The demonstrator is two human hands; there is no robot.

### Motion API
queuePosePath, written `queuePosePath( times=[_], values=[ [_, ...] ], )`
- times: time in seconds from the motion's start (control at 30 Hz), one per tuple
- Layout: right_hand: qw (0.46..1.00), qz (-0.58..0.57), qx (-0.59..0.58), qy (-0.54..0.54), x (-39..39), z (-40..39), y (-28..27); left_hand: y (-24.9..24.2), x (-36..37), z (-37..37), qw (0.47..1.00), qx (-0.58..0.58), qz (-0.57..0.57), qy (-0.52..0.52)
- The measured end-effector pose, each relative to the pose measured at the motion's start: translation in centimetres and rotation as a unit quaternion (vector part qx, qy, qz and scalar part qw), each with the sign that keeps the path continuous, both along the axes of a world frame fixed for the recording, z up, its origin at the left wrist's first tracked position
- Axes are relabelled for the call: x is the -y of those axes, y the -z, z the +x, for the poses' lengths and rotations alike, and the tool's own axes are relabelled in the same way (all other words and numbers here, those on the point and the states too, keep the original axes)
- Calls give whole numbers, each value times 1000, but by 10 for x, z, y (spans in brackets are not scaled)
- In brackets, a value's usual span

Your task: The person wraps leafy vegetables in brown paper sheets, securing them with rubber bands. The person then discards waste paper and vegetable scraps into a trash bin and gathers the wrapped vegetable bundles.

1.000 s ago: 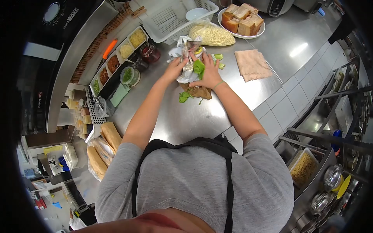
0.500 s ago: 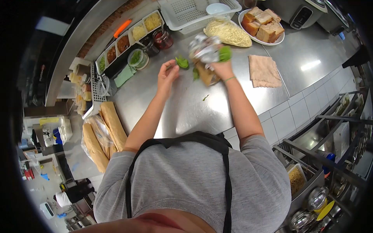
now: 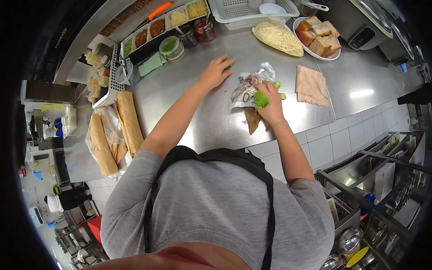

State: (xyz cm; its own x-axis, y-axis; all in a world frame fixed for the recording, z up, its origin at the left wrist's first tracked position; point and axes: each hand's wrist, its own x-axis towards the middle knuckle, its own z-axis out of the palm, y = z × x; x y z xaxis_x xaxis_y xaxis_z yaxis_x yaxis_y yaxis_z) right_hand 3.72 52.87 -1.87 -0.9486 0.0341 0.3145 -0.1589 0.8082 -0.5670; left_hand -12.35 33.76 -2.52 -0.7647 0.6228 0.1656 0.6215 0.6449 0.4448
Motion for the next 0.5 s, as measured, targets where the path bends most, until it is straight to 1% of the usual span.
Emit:
queuePosePath(
  times=[0.07, 0.1, 0.13, 0.17, 0.2, 0.23, 0.27, 0.3, 0.37, 0.4, 0.43, 0.47, 0.5],
  values=[
    [1000, -11, 3, 7, -7, -7, 12, -6, -3, 4, 1000, 18, -10, -5],
    [992, -111, -43, 53, -12, -15, 26, -8, -6, 9, 999, 35, -23, -13],
    [969, -207, -91, 96, -19, -21, 33, -5, -10, 17, 999, 38, -21, -8],
    [912, -390, -29, 121, -28, -24, 21, -2, -12, 28, 999, 46, 23, 2],
    [816, -560, 33, 139, -38, -27, 10, 0, -11, 37, 996, 53, 64, 10],
    [749, -616, 146, 196, -62, -27, 14, 0, -14, 46, 996, 55, 63, 8],
    [804, -576, 103, 102, -76, -30, 30, -1, -24, 56, 990, 51, 120, 46],
    [842, -537, 49, 9, -91, -32, 46, 0, -34, 63, 980, 46, 177, 81],
    [813, -573, -89, -59, -84, -37, 38, 10, -51, 64, 979, 10, 137, 149],
    [852, -510, -100, -64, -83, -37, 28, 14, -50, 70, 981, 8, 141, 134],
    [885, -446, -114, -67, -78, -35, 10, 13, -47, 83, 983, -36, 74, 162],
    [757, -631, -61, -161, -93, -39, 24, 11, -41, 95, 980, -79, 5, 182],
    [581, -777, 8, -242, -114, -47, 49, 8, -33, 102, 974, -51, -5, 219]
  ],
)
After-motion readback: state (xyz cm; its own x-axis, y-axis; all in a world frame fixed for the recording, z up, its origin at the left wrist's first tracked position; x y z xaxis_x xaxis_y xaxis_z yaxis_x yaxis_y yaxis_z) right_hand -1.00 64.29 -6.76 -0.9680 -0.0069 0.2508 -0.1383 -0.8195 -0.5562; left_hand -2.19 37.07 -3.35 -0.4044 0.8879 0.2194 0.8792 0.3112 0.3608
